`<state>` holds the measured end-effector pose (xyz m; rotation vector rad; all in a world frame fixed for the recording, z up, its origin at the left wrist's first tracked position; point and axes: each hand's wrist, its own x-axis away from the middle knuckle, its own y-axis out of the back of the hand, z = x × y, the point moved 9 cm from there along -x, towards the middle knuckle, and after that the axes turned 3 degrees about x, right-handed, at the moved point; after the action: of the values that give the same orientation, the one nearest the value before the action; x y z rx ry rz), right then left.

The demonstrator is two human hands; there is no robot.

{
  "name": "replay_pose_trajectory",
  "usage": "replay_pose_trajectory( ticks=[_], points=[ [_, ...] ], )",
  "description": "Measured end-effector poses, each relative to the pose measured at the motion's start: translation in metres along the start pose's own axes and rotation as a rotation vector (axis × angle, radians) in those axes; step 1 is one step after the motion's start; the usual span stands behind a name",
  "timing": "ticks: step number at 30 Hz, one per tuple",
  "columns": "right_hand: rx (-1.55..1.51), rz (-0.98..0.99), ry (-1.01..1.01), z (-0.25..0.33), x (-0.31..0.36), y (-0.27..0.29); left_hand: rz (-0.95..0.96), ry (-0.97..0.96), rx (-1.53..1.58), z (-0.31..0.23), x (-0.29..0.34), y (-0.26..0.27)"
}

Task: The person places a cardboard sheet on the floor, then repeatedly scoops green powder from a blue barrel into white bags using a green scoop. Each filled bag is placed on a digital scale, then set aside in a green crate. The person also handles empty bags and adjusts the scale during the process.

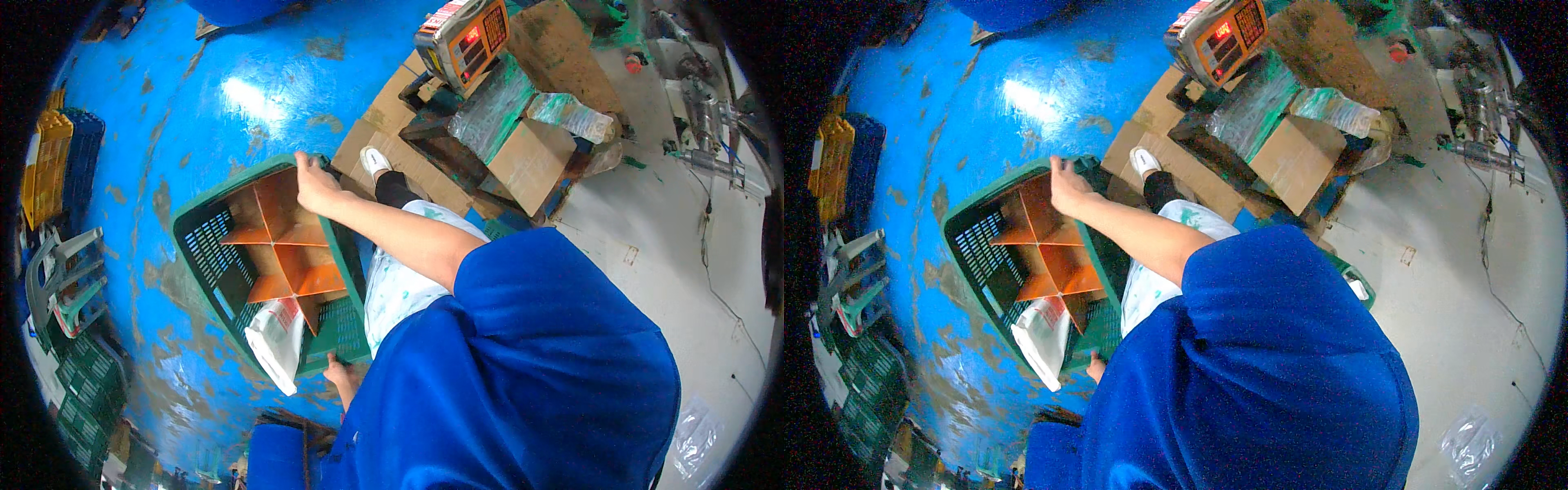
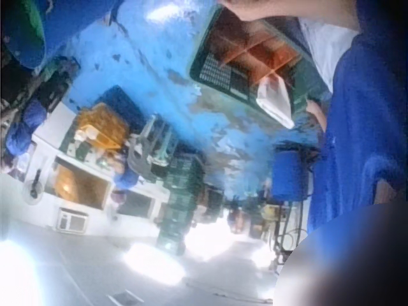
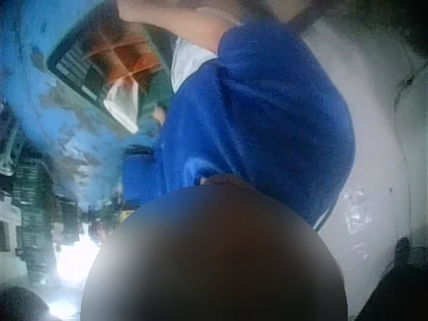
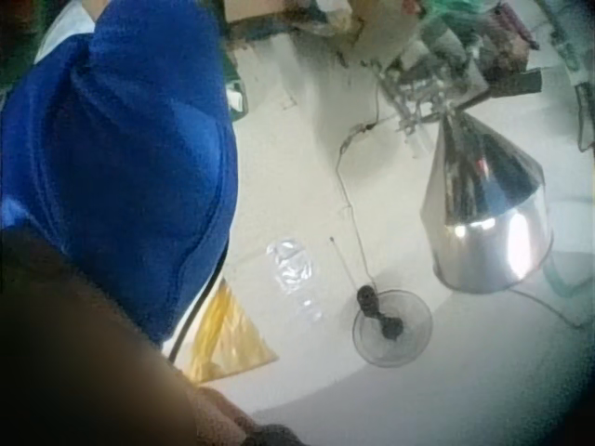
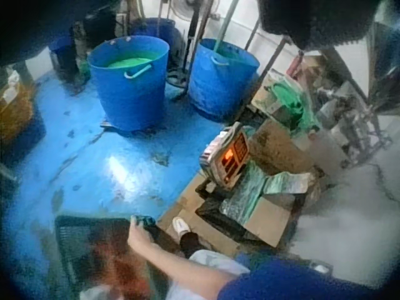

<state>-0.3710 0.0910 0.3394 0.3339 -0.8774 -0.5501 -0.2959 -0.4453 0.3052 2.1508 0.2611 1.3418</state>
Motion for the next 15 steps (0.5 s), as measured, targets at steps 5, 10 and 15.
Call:
replay_pose_trajectory(
  ticks=[5, 10, 15],
  points=[
    [-0.102, 0.012, 0.145, 0.072, 0.023, -0.013, 0.191, -0.026, 0.076, -0.039, -0.036, 0.047],
    [-0.086, 0.046, 0.210, 0.109, 0.028, -0.028, 0.220, 0.030, 0.054, -0.054, -0.075, 0.078],
    [-0.117, 0.040, 0.227, 0.104, 0.020, -0.028, 0.221, 0.006, 0.048, -0.055, -0.096, 0.073]
  ],
)
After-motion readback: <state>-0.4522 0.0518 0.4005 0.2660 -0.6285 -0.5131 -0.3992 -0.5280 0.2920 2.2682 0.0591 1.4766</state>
